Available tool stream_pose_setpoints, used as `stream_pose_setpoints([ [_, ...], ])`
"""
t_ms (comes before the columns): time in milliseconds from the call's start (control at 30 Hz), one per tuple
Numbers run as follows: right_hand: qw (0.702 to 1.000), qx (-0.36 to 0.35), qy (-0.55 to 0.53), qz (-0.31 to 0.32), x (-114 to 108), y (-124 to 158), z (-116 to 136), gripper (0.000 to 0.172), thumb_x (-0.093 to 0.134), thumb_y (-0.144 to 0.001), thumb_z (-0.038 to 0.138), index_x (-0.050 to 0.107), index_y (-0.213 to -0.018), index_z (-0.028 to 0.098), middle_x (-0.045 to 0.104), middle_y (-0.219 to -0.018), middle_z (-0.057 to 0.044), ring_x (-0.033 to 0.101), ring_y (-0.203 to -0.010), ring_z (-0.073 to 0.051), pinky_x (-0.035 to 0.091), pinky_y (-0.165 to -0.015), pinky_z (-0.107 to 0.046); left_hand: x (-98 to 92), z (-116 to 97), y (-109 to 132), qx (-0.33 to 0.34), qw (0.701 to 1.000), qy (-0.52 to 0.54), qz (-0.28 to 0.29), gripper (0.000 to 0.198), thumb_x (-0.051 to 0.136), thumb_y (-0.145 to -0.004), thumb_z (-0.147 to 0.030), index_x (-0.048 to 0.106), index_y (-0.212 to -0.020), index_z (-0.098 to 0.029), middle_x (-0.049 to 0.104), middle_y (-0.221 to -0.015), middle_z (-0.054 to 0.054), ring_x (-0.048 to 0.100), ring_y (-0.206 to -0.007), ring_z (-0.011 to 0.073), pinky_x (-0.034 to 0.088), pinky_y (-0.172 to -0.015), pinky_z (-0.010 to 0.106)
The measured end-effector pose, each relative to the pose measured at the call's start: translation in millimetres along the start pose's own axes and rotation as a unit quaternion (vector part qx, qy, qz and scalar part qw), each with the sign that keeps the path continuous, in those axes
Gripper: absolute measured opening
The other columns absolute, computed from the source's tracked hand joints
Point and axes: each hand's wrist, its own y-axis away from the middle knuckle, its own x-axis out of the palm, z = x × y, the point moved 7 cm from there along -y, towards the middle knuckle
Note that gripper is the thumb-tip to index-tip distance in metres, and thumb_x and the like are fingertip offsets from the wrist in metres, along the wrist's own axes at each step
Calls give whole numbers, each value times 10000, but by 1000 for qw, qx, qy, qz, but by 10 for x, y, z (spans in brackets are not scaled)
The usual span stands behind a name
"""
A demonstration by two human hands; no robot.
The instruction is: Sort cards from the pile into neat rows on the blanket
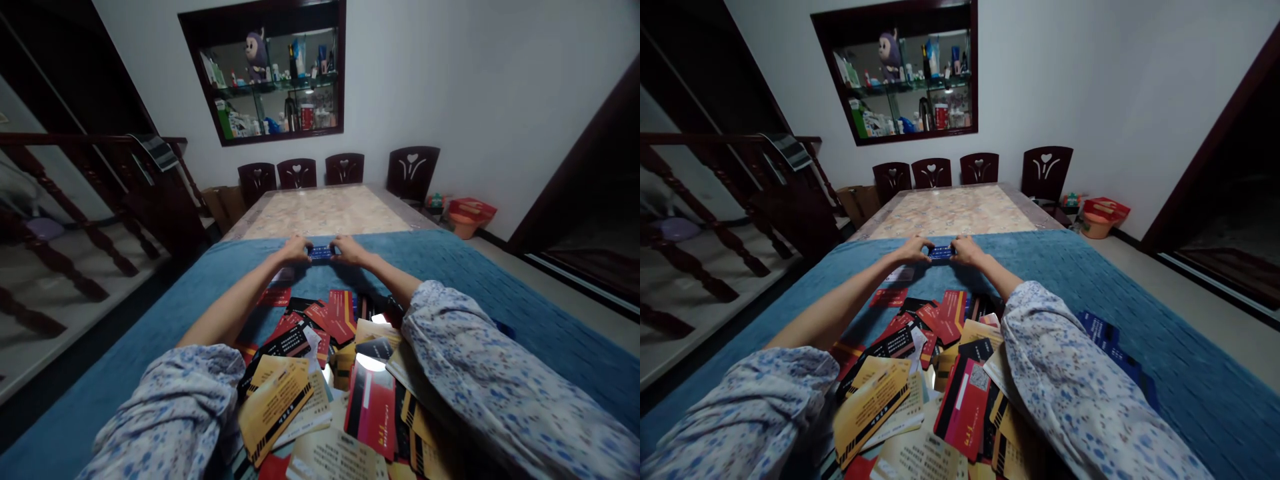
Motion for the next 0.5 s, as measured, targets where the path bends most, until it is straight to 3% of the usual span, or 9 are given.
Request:
stream_pose_setpoints([
  [333, 1000, 16, -10, 9, 189, -153, -54, 367, 674, -832, 319, 701, -1160, 157, 657, -1240, -150, 603, -1130, -268, 441, -968, -324, 98, 36, -43, -39, 999, -12, 33, 400, 708, -686, -295, 727, -1083, -252, 714, -1027, 34, 470, -1261, 315, 435, -1031, 422],
  [500, 999, 24, -26, 15, 236, -174, -88, 380, 665, -835, 316, 696, -1182, 164, 677, -1230, -127, 629, -1100, -244, 451, -935, -284, 98, 33, -55, -52, 998, -1, 39, 409, 712, -687, -283, 724, -1092, -229, 708, -1058, 74, 459, -1276, 349, 422, -1032, 480],
])
